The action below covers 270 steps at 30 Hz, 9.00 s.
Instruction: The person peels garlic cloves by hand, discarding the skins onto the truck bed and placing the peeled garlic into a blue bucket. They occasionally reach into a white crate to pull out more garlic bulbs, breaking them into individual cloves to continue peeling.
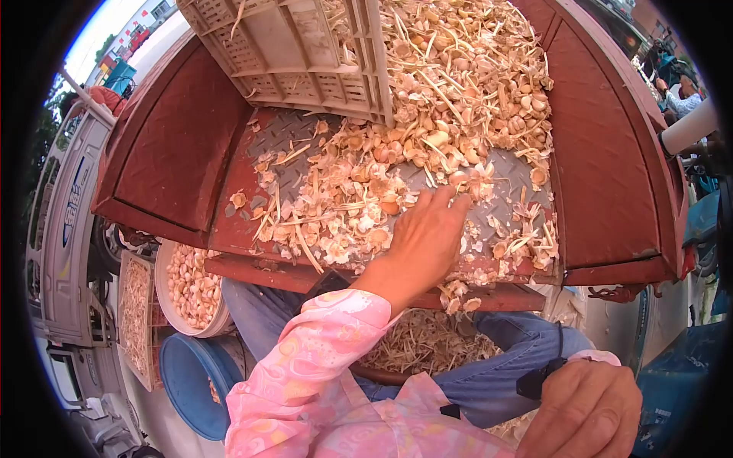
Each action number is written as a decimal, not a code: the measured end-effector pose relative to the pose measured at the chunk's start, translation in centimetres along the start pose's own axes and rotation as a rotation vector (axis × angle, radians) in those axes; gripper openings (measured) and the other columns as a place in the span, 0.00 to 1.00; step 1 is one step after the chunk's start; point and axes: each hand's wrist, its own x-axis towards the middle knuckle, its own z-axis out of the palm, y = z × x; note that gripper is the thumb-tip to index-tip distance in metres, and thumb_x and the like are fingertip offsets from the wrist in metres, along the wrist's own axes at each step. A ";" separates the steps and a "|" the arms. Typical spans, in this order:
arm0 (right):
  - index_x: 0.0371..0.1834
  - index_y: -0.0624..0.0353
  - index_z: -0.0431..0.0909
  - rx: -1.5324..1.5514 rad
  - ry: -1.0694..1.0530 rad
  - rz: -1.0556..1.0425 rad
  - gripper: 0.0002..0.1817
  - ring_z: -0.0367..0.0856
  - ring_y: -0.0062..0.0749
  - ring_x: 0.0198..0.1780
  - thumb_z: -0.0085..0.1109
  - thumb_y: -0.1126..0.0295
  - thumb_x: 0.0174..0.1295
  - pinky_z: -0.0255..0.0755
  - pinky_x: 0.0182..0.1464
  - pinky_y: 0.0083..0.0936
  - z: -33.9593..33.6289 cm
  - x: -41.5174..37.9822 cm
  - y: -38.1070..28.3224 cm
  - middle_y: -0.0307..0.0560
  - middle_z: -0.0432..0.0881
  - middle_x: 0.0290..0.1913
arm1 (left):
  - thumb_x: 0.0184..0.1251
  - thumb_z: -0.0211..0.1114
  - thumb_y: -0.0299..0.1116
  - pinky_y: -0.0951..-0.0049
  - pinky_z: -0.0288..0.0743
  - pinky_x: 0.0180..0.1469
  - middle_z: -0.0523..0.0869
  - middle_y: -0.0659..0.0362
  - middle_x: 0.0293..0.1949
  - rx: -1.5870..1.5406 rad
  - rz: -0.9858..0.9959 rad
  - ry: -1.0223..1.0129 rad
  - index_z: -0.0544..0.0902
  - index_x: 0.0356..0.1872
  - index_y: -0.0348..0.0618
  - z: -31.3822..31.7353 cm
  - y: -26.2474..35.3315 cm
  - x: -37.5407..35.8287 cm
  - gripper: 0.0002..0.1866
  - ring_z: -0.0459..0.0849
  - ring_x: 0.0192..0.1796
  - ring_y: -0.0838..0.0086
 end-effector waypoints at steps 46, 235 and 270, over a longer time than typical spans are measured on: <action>0.34 0.65 0.73 -0.397 0.357 0.795 0.12 0.72 0.19 0.33 0.52 0.65 0.64 0.69 0.36 0.20 -6.5 -5.2 12.6 0.41 0.78 0.33 | 0.72 0.50 0.37 0.75 0.70 0.53 0.78 0.56 0.46 -1.504 -0.226 0.453 0.74 0.49 0.34 3.8 0.5 -3.4 0.16 0.76 0.47 0.78; 0.34 0.58 0.70 0.284 0.988 0.628 0.08 0.74 0.14 0.26 0.50 0.65 0.67 0.74 0.29 0.13 -4.0 -10.4 15.3 0.36 0.75 0.27 | 0.60 0.62 0.22 0.81 0.72 0.31 0.79 0.59 0.30 -0.280 0.133 0.742 0.77 0.43 0.36 6.2 1.5 -4.5 0.10 0.78 0.30 0.82; 0.31 0.62 0.76 -0.140 0.613 0.714 0.04 0.73 0.10 0.26 0.59 0.74 0.58 0.68 0.28 0.10 -3.7 -9.0 11.9 0.33 0.77 0.27 | 0.65 0.60 0.33 0.90 0.59 0.17 0.78 0.64 0.25 -1.728 -0.527 0.260 0.77 0.35 0.41 3.0 1.5 -7.4 0.07 0.70 0.20 0.87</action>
